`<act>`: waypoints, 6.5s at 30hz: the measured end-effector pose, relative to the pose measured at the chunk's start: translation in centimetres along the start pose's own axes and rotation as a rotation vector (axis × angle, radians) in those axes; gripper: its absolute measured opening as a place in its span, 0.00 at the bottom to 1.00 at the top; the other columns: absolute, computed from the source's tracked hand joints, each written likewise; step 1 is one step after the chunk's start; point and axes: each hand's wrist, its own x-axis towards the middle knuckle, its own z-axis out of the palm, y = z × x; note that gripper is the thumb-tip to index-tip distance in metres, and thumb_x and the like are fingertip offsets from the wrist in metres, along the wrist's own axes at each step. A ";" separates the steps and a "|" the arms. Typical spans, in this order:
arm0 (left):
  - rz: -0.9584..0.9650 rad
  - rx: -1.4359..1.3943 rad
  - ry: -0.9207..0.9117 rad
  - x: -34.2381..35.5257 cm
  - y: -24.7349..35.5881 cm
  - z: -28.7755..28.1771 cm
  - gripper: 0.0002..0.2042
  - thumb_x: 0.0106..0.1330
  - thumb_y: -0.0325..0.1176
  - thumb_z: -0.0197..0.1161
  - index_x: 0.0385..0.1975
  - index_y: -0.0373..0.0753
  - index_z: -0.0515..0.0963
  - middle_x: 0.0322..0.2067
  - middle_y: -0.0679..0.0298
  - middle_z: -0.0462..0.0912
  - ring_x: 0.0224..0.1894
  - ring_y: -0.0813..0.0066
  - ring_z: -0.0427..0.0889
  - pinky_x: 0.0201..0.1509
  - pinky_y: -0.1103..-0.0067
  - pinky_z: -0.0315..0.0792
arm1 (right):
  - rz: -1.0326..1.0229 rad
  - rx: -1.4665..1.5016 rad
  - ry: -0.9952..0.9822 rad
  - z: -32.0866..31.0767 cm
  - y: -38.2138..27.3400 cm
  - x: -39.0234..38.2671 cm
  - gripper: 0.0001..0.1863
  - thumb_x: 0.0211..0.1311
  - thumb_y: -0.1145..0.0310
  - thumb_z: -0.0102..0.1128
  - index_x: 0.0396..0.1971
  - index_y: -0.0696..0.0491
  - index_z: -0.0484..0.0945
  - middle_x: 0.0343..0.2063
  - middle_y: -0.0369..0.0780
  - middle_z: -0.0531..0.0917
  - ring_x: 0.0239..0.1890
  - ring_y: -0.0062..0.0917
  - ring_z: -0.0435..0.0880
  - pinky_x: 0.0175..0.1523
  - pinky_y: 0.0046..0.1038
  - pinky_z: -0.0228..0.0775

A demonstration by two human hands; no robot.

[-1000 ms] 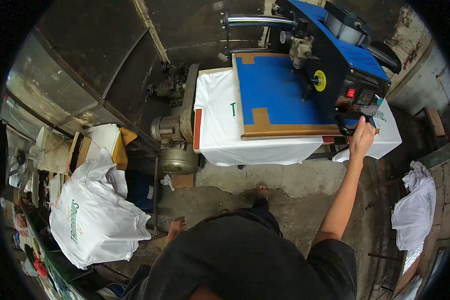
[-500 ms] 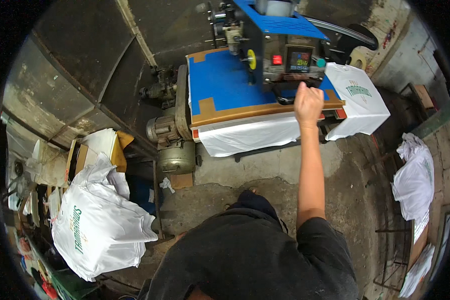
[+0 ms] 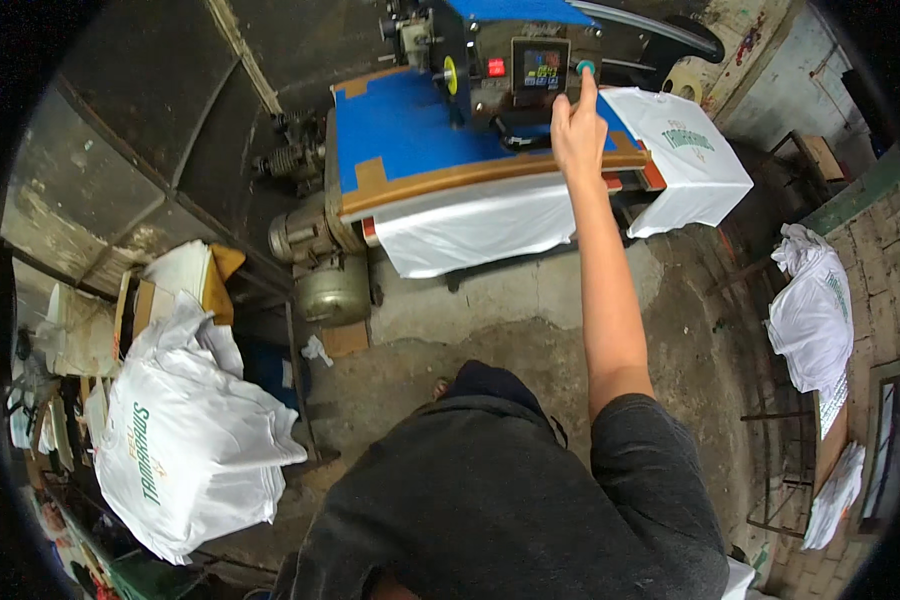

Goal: Aligning, heat pressing, and organizing t-shirts in a production facility.

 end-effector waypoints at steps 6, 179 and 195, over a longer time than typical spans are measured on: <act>-0.480 -0.232 -0.041 -0.7 1.9 -0.2 0.12 0.60 0.41 0.52 0.38 0.42 0.74 0.33 0.64 0.77 0.34 0.70 0.75 0.35 0.70 0.68 | 0.016 -0.094 -0.045 0.0 1.2 0.7 0.32 0.57 0.61 0.49 0.61 0.54 0.55 0.17 0.40 0.78 0.21 0.25 0.77 0.32 0.26 0.68; -1.353 -1.519 3.007 -73.2 46.6 99.3 0.13 0.63 0.37 0.54 0.38 0.32 0.74 0.31 0.63 0.78 0.32 0.77 0.75 0.37 0.78 0.69 | -1.352 1.211 -2.983 -72.0 -11.1 -72.8 0.15 0.60 0.62 0.51 0.35 0.61 0.76 0.27 0.35 0.78 0.29 0.15 0.71 0.35 0.21 0.64; -1.044 -1.962 2.759 -65.0 47.2 98.6 0.09 0.63 0.33 0.54 0.35 0.34 0.73 0.29 0.70 0.75 0.31 0.84 0.70 0.36 0.84 0.65 | -1.352 0.544 -3.008 -64.9 -5.3 -72.0 0.16 0.56 0.65 0.57 0.38 0.63 0.76 0.30 0.37 0.80 0.29 0.17 0.76 0.35 0.21 0.66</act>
